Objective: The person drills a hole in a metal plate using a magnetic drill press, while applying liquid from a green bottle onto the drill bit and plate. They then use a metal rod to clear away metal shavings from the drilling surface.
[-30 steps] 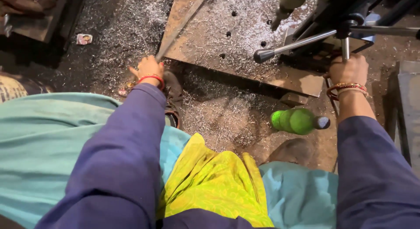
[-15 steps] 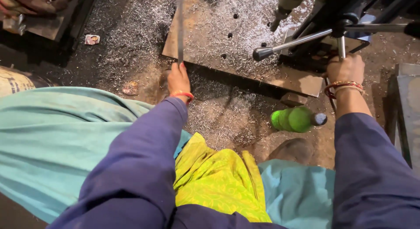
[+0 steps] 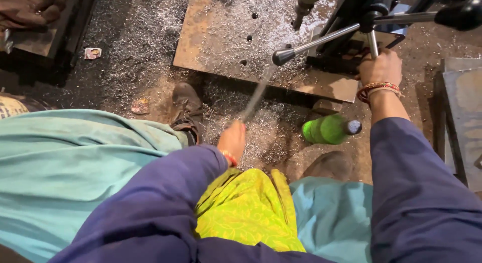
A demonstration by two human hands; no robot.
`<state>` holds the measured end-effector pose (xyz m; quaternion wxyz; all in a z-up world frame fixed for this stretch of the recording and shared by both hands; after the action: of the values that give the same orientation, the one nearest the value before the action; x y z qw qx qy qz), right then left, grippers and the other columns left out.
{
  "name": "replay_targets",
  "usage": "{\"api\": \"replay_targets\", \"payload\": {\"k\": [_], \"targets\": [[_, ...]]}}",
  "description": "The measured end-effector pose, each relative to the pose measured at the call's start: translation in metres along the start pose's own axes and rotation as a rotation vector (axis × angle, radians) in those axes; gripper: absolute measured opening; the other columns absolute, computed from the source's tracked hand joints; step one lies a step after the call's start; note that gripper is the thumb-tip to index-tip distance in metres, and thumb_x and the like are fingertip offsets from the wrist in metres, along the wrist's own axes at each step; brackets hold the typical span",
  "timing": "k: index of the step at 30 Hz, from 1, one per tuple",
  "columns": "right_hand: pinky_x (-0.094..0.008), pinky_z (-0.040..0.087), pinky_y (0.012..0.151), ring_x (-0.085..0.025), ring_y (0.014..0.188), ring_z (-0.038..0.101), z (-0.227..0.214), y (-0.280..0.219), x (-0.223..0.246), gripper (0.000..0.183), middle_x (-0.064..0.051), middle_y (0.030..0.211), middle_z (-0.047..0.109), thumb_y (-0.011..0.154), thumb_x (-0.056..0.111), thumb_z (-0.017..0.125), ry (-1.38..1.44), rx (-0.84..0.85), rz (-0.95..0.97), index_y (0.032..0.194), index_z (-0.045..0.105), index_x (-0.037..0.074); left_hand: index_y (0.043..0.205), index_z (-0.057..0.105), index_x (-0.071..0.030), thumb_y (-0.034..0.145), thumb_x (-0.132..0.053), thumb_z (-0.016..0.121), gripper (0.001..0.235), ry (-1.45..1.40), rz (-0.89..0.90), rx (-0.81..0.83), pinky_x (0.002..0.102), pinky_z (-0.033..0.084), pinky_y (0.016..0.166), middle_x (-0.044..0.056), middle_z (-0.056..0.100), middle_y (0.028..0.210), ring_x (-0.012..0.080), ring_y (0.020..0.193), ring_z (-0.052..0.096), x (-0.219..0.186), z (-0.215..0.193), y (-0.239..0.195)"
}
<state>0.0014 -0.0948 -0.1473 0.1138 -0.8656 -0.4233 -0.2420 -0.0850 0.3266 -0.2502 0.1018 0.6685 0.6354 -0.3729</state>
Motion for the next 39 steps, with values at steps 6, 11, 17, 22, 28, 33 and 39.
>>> {"api": "replay_targets", "payload": {"k": [6, 11, 17, 22, 28, 33, 39], "targets": [[-0.048, 0.057, 0.081, -0.044, 0.087, 0.07, 0.009, 0.008, -0.011, 0.026, -0.029, 0.092, 0.071, 0.096, 0.019, 0.06, -0.006, -0.001, -0.024, 0.099, 0.073, -0.003, 0.104, 0.058, -0.006, 0.105, -0.034, 0.045, 0.031, 0.199, 0.311, 0.263, 0.059, 0.05, 0.069, 0.024, 0.069, 0.081, 0.048, 0.075, 0.066, -0.028, 0.014, -0.027], [-0.049, 0.056, 0.083, -0.045, 0.09, 0.069, 0.012, 0.011, -0.015, 0.026, -0.03, 0.095, 0.07, 0.094, 0.019, 0.062, -0.069, -0.032, -0.054, 0.1, 0.073, -0.004, 0.111, 0.057, -0.006, 0.105, -0.033, 0.044, 0.03, 0.229, 0.35, 0.212, 0.057, 0.053, 0.068, 0.023, 0.071, 0.081, 0.0459, 0.074, 0.068, -0.066, 0.024, -0.002], [-0.051, 0.055, 0.083, -0.047, 0.092, 0.068, 0.012, 0.008, -0.015, 0.024, -0.03, 0.099, 0.07, 0.092, 0.019, 0.063, -0.045, -0.07, -0.039, 0.102, 0.073, -0.002, 0.102, 0.061, -0.01, 0.101, -0.032, 0.048, 0.026, 0.233, 0.337, 0.126, 0.055, 0.054, 0.068, 0.02, 0.072, 0.082, 0.044, 0.074, 0.069, -0.067, 0.033, 0.027], [-0.051, 0.055, 0.082, -0.047, 0.091, 0.068, 0.011, 0.005, -0.012, 0.028, -0.03, 0.096, 0.07, 0.095, 0.026, 0.069, -0.043, -0.101, -0.021, 0.097, 0.072, -0.002, 0.104, 0.058, -0.007, 0.107, -0.034, 0.045, 0.03, 0.415, 0.189, -0.01, 0.056, 0.056, 0.068, 0.02, 0.072, 0.083, 0.0435, 0.075, 0.071, -0.014, -0.011, 0.039], [-0.051, 0.055, 0.08, -0.047, 0.089, 0.068, 0.011, 0.006, -0.011, 0.029, -0.03, 0.094, 0.07, 0.095, 0.027, 0.071, -0.063, -0.083, -0.004, 0.097, 0.072, -0.001, 0.098, 0.058, -0.006, 0.107, -0.033, 0.047, 0.03, 0.277, -0.013, -0.301, 0.059, 0.052, 0.069, 0.023, 0.071, 0.079, 0.0476, 0.076, 0.068, 0.011, -0.039, 0.034], [-0.05, 0.056, 0.08, -0.046, 0.089, 0.068, 0.011, 0.005, -0.01, 0.028, -0.029, 0.095, 0.07, 0.095, 0.027, 0.07, -0.054, -0.07, 0.001, 0.099, 0.072, -0.001, 0.097, 0.058, -0.005, 0.108, -0.032, 0.046, 0.032, 0.112, 0.018, -0.278, 0.057, 0.053, 0.066, 0.024, 0.069, 0.079, 0.0479, 0.074, 0.067, -0.004, -0.017, 0.026], [-0.05, 0.056, 0.081, -0.046, 0.089, 0.069, 0.008, 0.003, -0.006, 0.028, -0.029, 0.096, 0.07, 0.096, 0.027, 0.069, -0.061, -0.054, 0.02, 0.099, 0.072, -0.001, 0.097, 0.06, -0.004, 0.106, -0.031, 0.044, 0.032, -0.045, 0.104, -0.128, 0.055, 0.053, 0.066, 0.024, 0.069, 0.079, 0.0455, 0.071, 0.067, -0.022, 0.03, -0.01]]}}
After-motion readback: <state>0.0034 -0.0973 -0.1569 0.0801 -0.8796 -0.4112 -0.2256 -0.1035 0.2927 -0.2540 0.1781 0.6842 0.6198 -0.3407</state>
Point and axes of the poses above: each hand's wrist, its own y-axis towards the middle knuckle, its own z-axis out of the palm, x = y × z, the point moved 2 cm from there along y, towards the middle knuckle
